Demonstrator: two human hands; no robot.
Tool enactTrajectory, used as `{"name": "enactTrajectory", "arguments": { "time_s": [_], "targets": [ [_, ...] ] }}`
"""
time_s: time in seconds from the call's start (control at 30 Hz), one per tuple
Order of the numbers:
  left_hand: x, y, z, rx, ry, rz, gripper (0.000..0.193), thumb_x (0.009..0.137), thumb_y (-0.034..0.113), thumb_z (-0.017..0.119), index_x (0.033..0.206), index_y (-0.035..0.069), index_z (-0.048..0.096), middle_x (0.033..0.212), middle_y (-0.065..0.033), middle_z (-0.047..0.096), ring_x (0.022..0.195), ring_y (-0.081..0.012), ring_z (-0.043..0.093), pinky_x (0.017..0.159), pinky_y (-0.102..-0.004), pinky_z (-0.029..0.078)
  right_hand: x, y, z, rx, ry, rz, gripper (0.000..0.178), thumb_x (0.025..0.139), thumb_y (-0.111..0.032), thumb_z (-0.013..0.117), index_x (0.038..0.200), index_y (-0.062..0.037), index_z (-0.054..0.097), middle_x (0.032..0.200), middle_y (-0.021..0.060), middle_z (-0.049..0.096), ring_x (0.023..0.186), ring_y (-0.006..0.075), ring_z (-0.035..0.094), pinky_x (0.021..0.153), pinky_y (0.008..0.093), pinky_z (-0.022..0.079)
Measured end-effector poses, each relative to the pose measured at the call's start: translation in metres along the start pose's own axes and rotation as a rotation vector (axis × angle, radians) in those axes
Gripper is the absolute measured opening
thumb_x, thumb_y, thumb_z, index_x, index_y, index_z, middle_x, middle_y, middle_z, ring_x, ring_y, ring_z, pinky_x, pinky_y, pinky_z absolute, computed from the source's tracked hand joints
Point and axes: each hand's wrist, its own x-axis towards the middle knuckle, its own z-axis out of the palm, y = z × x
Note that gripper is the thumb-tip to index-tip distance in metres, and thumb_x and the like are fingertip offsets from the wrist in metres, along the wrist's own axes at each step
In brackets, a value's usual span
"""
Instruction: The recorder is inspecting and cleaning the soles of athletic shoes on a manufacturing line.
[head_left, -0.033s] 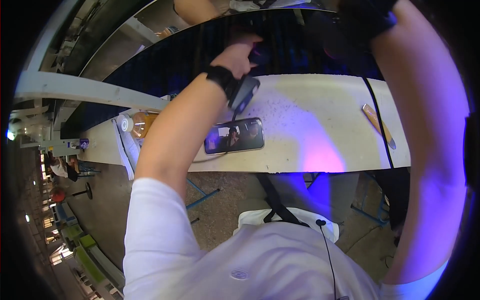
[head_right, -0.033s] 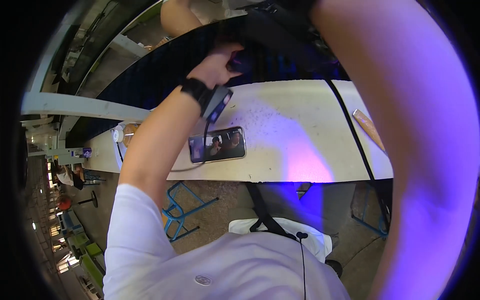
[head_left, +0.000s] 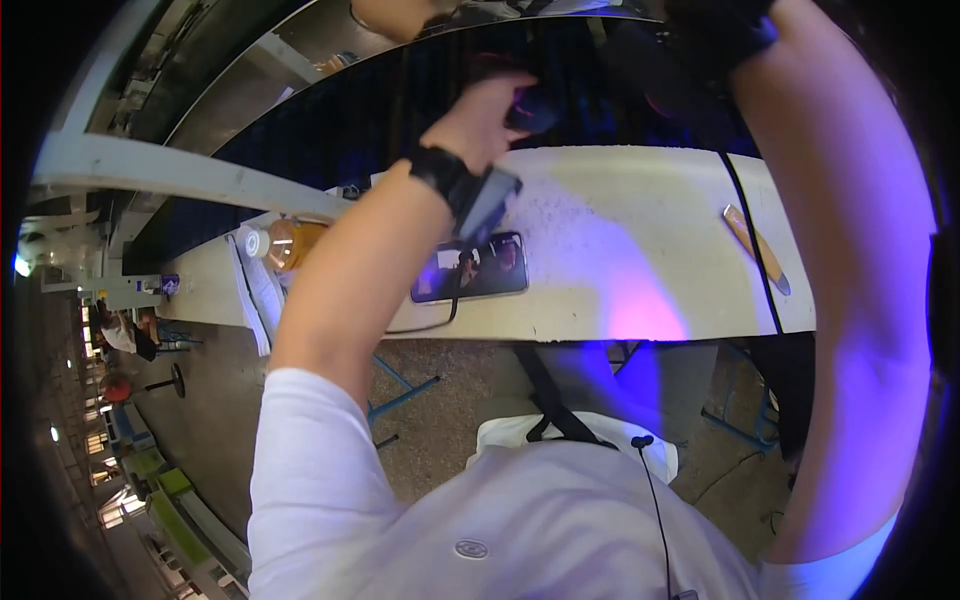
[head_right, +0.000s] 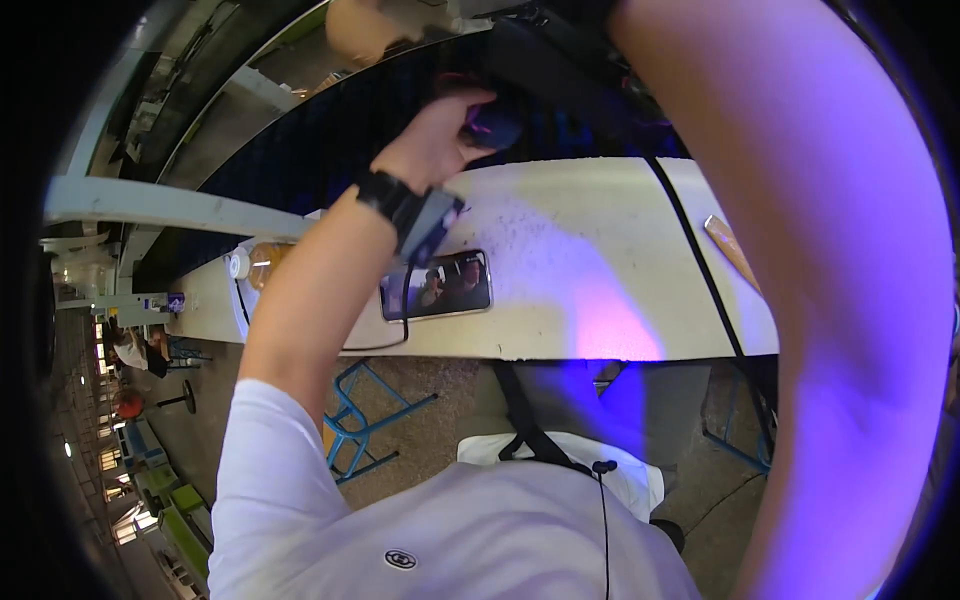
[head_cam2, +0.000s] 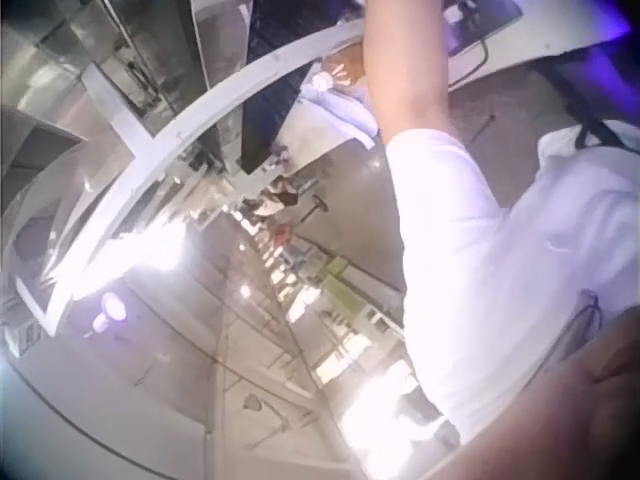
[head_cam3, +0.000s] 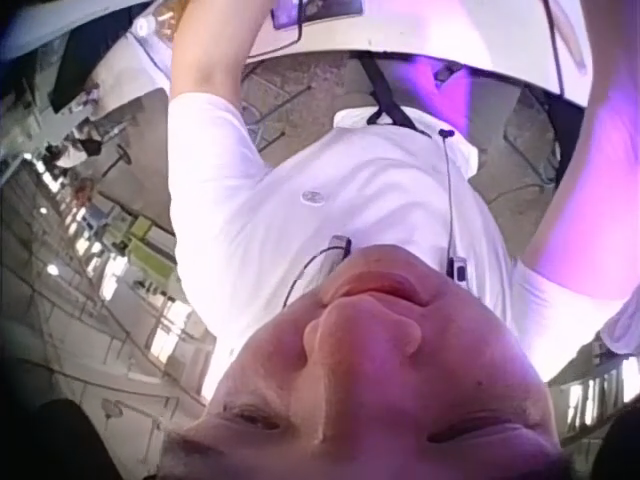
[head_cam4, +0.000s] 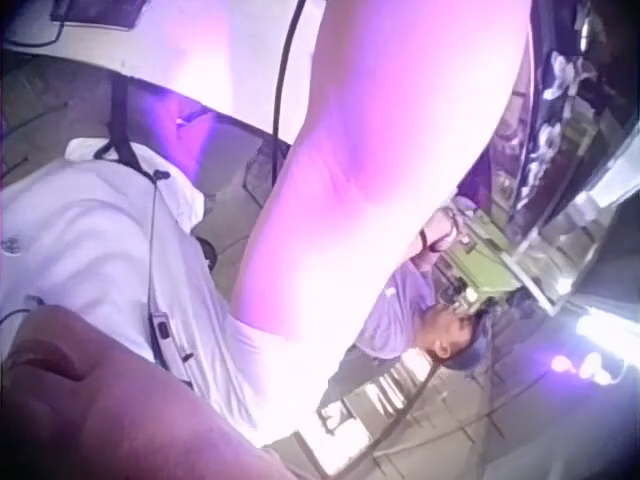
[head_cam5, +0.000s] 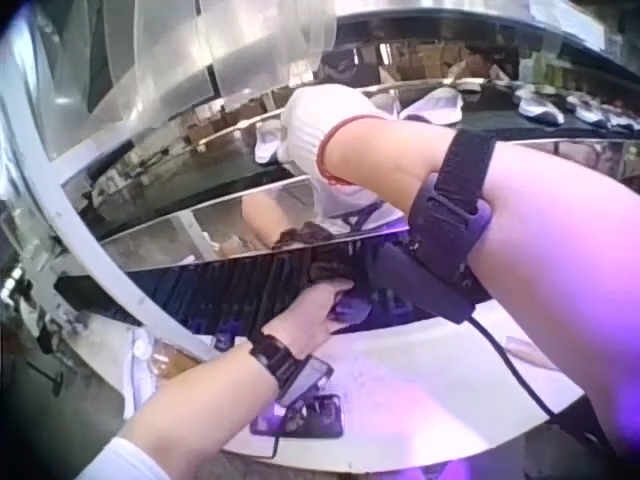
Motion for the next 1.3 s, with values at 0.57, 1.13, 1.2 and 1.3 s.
{"name": "enactTrajectory", "arguments": {
  "time_s": [0.57,1.13,1.2,1.3],
  "targets": [
    [-0.201,-0.162,0.030,1.029,0.071,1.052,0.048,0.101,0.012,0.072,0.146,-0.001,0.063,0.140,-0.0281,0.067,0.138,-0.0441,0.059,0.118,-0.0516,0.048,-0.352,0.074,-0.073,0.800,0.376,0.502,0.026,0.109,-0.016,0.064,0.124,0.0041,0.070,0.108,0.0132,0.072,0.092,0.0211,0.067,0.084,0.0336,0.053],
    [-0.201,-0.138,0.095,0.670,-0.167,1.371,0.048,0.096,0.035,0.081,0.129,0.002,0.066,0.118,-0.0186,0.072,0.109,-0.0404,0.068,0.098,-0.0503,0.052,-0.493,-0.099,-0.050,1.661,0.586,1.102,0.055,0.106,-0.049,0.075,0.132,-0.0011,0.063,0.125,0.0120,0.072,0.114,0.0227,0.070,0.105,0.0388,0.054],
    [-0.218,-0.146,0.081,0.592,-0.257,1.354,0.056,0.097,0.033,0.081,0.140,0.002,0.062,0.133,-0.0194,0.068,0.124,-0.0437,0.064,0.108,-0.0507,0.050,-0.487,-0.102,-0.050,1.670,0.608,1.106,0.059,0.103,-0.049,0.078,0.133,-0.0008,0.061,0.127,0.0136,0.072,0.116,0.0245,0.071,0.107,0.0413,0.055],
    [-0.229,-0.157,0.071,0.574,-0.284,1.352,0.058,0.096,0.027,0.082,0.143,0.002,0.059,0.142,-0.0193,0.066,0.134,-0.0437,0.061,0.117,-0.0527,0.046,-0.476,-0.104,-0.051,1.697,0.594,1.114,0.060,0.102,-0.046,0.081,0.133,-0.0005,0.060,0.128,0.0140,0.072,0.117,0.0246,0.070,0.109,0.0422,0.054]
  ]
}}
